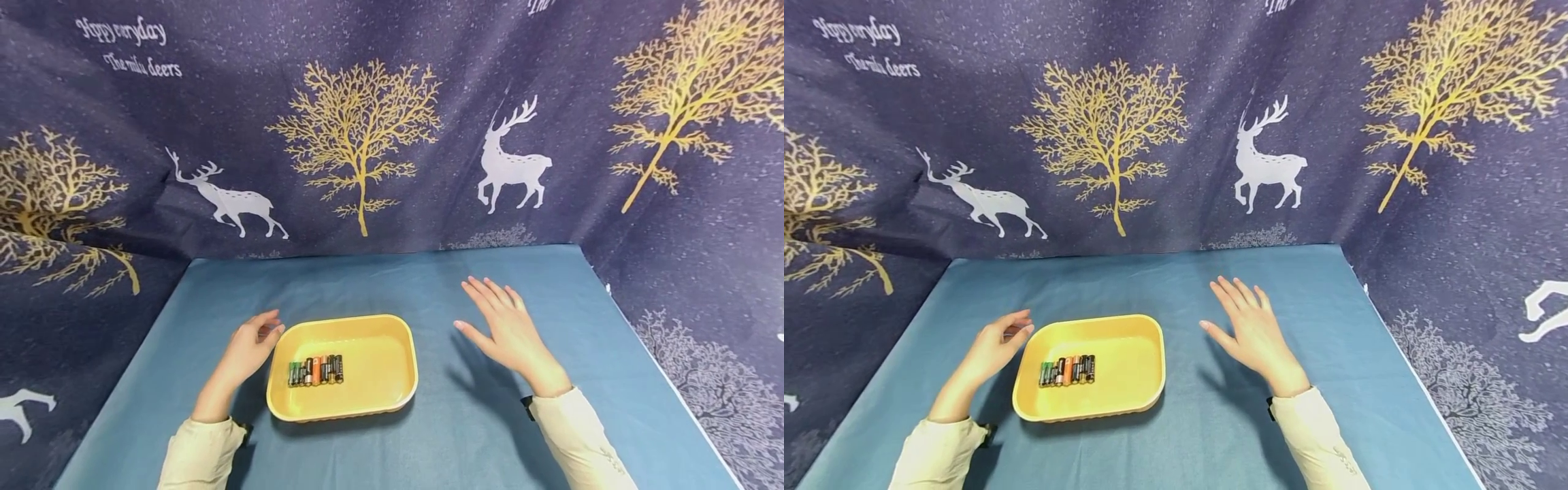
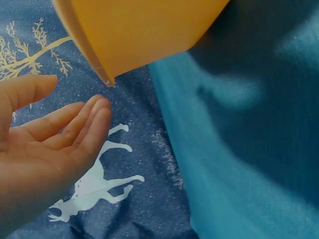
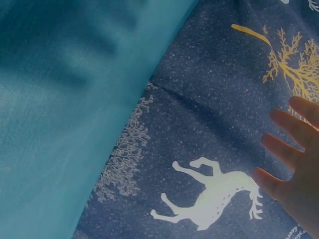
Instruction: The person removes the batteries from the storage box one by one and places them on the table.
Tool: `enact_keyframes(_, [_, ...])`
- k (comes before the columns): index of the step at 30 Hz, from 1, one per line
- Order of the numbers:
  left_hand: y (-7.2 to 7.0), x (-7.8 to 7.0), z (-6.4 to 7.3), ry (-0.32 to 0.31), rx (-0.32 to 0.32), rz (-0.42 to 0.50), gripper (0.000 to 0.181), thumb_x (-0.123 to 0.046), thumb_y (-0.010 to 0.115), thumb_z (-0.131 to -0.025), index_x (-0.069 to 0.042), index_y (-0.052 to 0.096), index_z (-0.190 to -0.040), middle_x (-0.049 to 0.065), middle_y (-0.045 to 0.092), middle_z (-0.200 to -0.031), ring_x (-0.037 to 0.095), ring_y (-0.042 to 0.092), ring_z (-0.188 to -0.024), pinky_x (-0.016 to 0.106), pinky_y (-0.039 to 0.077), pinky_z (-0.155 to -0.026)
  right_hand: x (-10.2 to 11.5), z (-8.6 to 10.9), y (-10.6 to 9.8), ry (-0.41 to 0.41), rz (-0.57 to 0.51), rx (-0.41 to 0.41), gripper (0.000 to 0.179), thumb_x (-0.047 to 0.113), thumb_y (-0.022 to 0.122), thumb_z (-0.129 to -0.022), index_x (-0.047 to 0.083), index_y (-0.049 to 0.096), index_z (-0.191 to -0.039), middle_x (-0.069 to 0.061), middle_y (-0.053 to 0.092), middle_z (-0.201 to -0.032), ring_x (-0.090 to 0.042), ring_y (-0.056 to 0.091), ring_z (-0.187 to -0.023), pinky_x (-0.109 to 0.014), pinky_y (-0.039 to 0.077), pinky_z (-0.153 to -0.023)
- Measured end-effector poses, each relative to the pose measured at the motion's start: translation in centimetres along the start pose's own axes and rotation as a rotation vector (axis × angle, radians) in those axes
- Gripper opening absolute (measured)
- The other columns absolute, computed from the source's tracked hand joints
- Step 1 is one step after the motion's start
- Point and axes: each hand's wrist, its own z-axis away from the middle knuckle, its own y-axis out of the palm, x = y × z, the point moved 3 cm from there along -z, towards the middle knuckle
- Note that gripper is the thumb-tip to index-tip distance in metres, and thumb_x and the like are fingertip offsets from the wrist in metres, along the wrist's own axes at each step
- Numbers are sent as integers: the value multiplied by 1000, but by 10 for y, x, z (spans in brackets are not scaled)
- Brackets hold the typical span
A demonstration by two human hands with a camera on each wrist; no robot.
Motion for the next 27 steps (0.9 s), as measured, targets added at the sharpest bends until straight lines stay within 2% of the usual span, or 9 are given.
enact_keyframes(5, [2,1,-1,21,5,10,42,-9,51,-99,14,46,-134,28,60,-114,42,59,-105,54,49,-89,0,1,3,4,-7,20,68,49,60,-90,12,43,-146,-8,43,-148,-33,35,-137,-58,22,-110])
enact_keyframes(18, [4,3,2,-18,43,-22,37,-9,52,-98,14,53,-127,28,59,-111,42,59,-101,50,53,-82,1,3,6,-1,-13,23,68,49,61,-90,12,44,-145,-9,44,-147,-34,36,-136,-58,23,-110])
enact_keyframes(23, [6,8,-2,-12,25,-35,28,-3,55,-95,12,62,-117,24,62,-103,37,61,-91,45,54,-75,2,3,7,0,-21,35,68,49,60,-91,13,43,-145,-9,43,-148,-35,37,-135,-58,22,-110])
enact_keyframes(27, [7,14,-5,-43,24,-14,22,-1,58,-93,9,67,-110,23,64,-102,33,61,-86,40,54,-69,3,3,8,-1,-40,63,67,50,58,-92,14,42,-146,-8,41,-149,-34,35,-137,-58,21,-111])
